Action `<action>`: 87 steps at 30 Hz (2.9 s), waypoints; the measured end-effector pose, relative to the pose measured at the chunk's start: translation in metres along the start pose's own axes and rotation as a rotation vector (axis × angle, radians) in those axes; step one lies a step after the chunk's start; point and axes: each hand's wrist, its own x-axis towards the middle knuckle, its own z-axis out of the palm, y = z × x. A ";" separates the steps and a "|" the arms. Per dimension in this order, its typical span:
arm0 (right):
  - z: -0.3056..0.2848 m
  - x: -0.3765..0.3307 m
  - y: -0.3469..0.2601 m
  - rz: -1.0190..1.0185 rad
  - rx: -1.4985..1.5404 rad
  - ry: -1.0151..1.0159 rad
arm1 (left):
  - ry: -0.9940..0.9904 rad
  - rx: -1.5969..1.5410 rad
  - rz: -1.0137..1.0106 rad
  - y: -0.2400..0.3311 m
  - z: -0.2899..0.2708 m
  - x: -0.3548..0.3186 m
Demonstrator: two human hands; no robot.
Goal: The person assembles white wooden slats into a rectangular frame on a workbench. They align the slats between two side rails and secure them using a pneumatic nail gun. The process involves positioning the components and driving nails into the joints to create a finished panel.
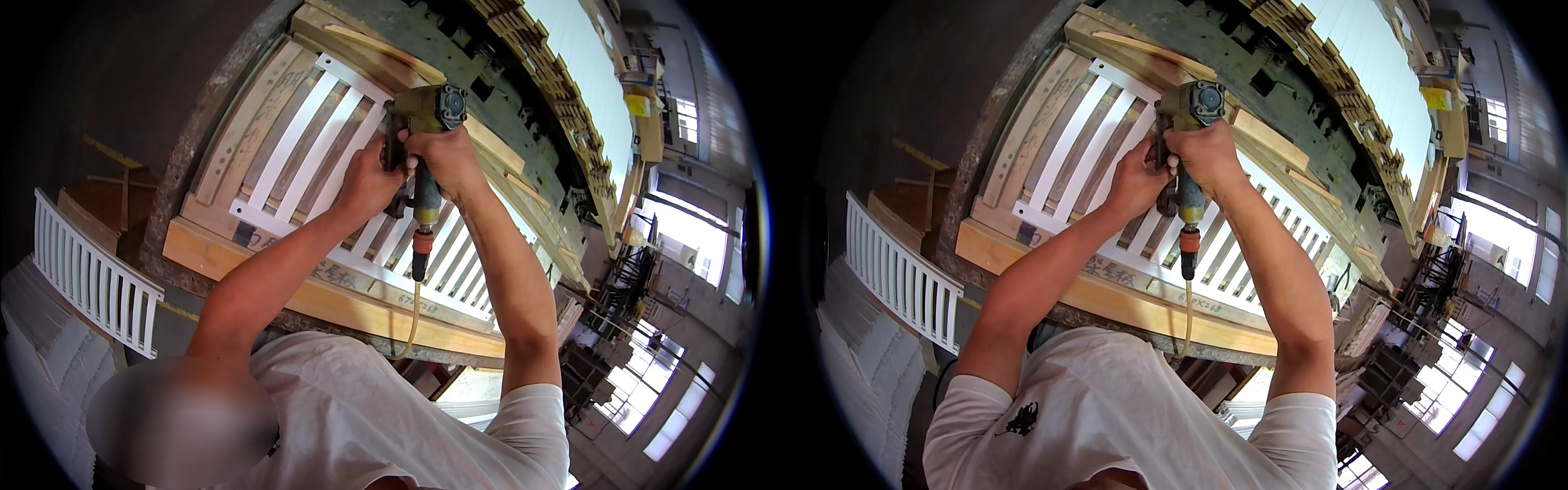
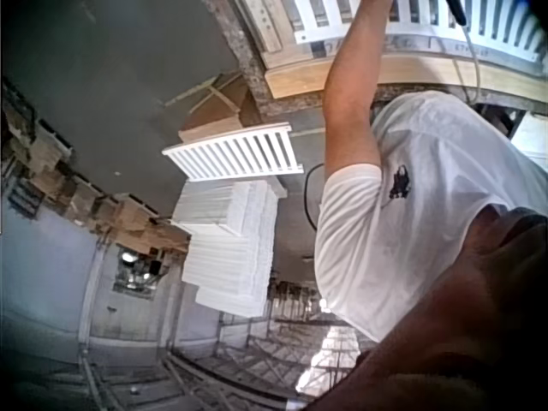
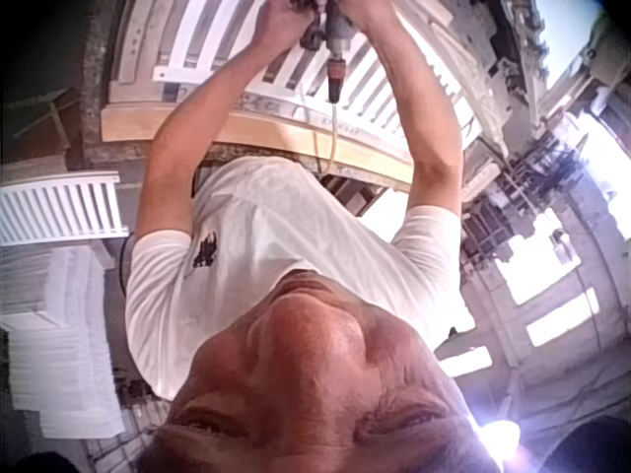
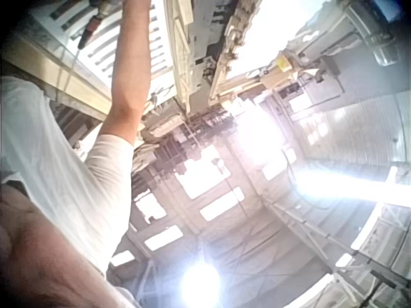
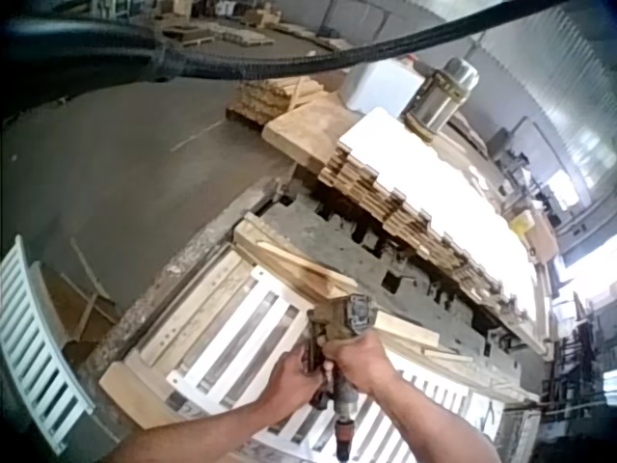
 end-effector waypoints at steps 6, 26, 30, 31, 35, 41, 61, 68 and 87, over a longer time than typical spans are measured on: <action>0.009 0.001 -0.005 -0.050 0.015 0.018 | 0.045 0.081 0.002 0.000 -0.004 0.004; 0.033 0.017 -0.027 -0.022 -0.080 -0.041 | 0.172 0.013 0.036 -0.005 -0.023 0.014; 0.033 0.020 -0.024 -0.037 -0.090 -0.047 | 0.118 -0.015 -0.058 0.008 -0.028 0.011; 0.035 0.019 -0.027 -0.020 -0.085 -0.039 | 0.123 -0.025 -0.060 0.009 -0.029 0.012; 0.040 0.020 -0.033 0.013 -0.083 -0.052 | 0.108 0.039 -0.056 0.003 -0.035 0.018; 0.050 0.033 -0.043 -0.009 -0.176 -0.123 | 0.203 -0.035 0.035 -0.005 -0.046 0.025; 0.064 0.040 -0.046 -0.012 -0.209 -0.103 | 0.205 -0.187 0.004 0.000 -0.054 0.028; 0.030 -0.016 -0.032 0.072 -0.179 -0.090 | -0.040 -0.393 -0.108 -0.006 -0.032 -0.012; -0.166 -0.327 0.222 0.190 0.583 0.686 | -0.982 0.375 0.094 -0.068 0.229 -0.228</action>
